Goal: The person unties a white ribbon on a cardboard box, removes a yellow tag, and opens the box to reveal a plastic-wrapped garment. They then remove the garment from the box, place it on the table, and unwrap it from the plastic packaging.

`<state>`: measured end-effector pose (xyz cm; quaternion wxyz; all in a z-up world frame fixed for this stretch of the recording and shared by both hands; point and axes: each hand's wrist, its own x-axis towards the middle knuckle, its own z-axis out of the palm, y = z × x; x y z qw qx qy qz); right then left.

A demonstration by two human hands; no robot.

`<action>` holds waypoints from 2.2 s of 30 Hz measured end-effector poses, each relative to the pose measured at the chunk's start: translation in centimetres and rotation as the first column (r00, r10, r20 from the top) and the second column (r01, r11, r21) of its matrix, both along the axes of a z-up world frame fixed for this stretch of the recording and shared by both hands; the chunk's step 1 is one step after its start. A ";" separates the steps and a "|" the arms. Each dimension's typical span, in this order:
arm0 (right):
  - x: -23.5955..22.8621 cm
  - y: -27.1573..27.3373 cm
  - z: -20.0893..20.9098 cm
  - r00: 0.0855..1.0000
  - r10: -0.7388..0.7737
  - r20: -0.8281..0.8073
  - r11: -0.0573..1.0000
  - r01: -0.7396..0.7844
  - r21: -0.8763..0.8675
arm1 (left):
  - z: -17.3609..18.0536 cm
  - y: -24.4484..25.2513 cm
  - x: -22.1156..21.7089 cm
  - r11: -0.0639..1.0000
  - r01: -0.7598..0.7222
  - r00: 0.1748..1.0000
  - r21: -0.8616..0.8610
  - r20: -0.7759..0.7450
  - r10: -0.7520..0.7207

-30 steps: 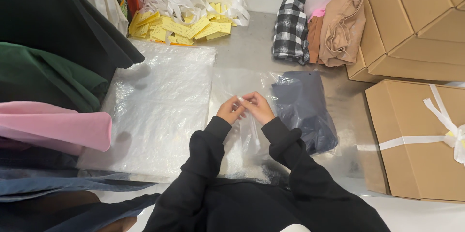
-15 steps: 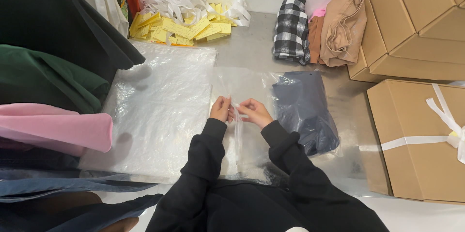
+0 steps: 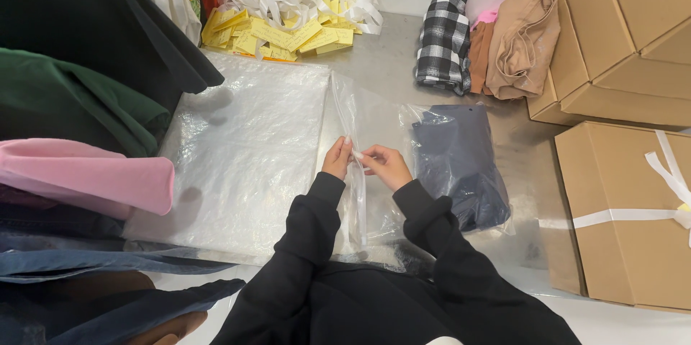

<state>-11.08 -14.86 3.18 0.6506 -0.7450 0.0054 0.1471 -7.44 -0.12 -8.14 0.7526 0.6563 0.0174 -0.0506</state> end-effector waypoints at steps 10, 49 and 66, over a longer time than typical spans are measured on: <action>2.0 -2.2 -5.0 0.989 0.001 0.150 0.984 0.026 -0.176 | -4.3 7.8 2.8 0.965 -0.048 0.999 0.257 0.012 0.046; 3.4 -37.6 -23.6 0.783 -0.620 0.048 0.611 0.520 -0.596 | -2.0 9.8 3.4 0.702 0.193 0.905 0.685 -0.401 0.142; 2.1 -34.6 -20.6 0.741 -0.634 0.222 0.482 0.602 -0.637 | -1.0 8.4 3.1 0.539 0.007 0.962 0.842 -0.153 0.226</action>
